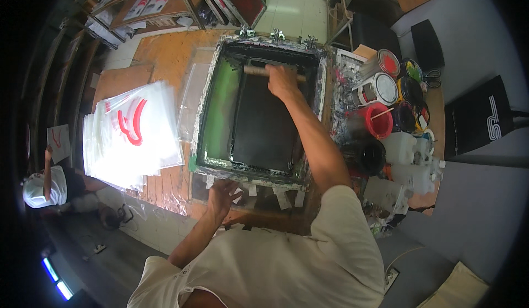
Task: The person performs screen printing on plastic bags by placing a bag on the printing bed, lowering the screen, and using a squeegee to spread ink before lifting the screen and moving the bag aside.
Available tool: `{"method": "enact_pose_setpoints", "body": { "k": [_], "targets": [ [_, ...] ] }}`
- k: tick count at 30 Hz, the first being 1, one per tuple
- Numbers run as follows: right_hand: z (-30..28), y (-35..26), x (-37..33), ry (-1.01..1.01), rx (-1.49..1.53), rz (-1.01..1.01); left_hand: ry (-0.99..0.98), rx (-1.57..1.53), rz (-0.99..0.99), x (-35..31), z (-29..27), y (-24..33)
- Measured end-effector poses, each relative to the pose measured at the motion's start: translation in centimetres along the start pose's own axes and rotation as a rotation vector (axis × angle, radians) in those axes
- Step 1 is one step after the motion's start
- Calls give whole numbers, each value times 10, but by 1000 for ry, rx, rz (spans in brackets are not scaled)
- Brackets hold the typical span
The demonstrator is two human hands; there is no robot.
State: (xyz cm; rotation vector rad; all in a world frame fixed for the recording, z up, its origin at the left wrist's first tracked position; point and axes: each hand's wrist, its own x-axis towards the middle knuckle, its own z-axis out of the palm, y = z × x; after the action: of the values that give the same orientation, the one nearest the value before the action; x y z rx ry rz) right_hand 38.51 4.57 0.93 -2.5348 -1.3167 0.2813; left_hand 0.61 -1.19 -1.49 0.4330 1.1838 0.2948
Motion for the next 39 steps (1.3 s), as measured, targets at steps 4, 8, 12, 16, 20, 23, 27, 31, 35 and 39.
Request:
{"method": "enact_pose_setpoints", "body": {
  "k": [4,8,12,16,20,23,27,31,35,39],
  "targets": [
    [-24,-31,-105,-80,125,-83,-73,-2,-17,-4,2,6],
    [-20,-82,-231,-82,86,-129,-144,-15,-5,-16,1,23],
    [-49,-119,-270,163,-51,-178,-286,-18,36,-39,16,49],
    [-100,-129,-243,355,-68,-234,-484,-65,166,-73,49,90],
    [-161,-119,-188,541,-112,-329,-767,-137,389,-84,83,139],
    [-212,-114,-147,523,-87,-323,-761,102,674,-43,98,182],
    [-272,-127,-108,302,-123,-242,464,883,895,114,39,199],
    [-307,-133,-81,142,-38,-160,855,1493,825,164,6,179],
    [-323,-135,-50,185,81,-119,297,1171,1053,176,5,196],
    [-342,-113,-26,165,-61,-124,122,1056,985,142,3,246]
  ]
}}
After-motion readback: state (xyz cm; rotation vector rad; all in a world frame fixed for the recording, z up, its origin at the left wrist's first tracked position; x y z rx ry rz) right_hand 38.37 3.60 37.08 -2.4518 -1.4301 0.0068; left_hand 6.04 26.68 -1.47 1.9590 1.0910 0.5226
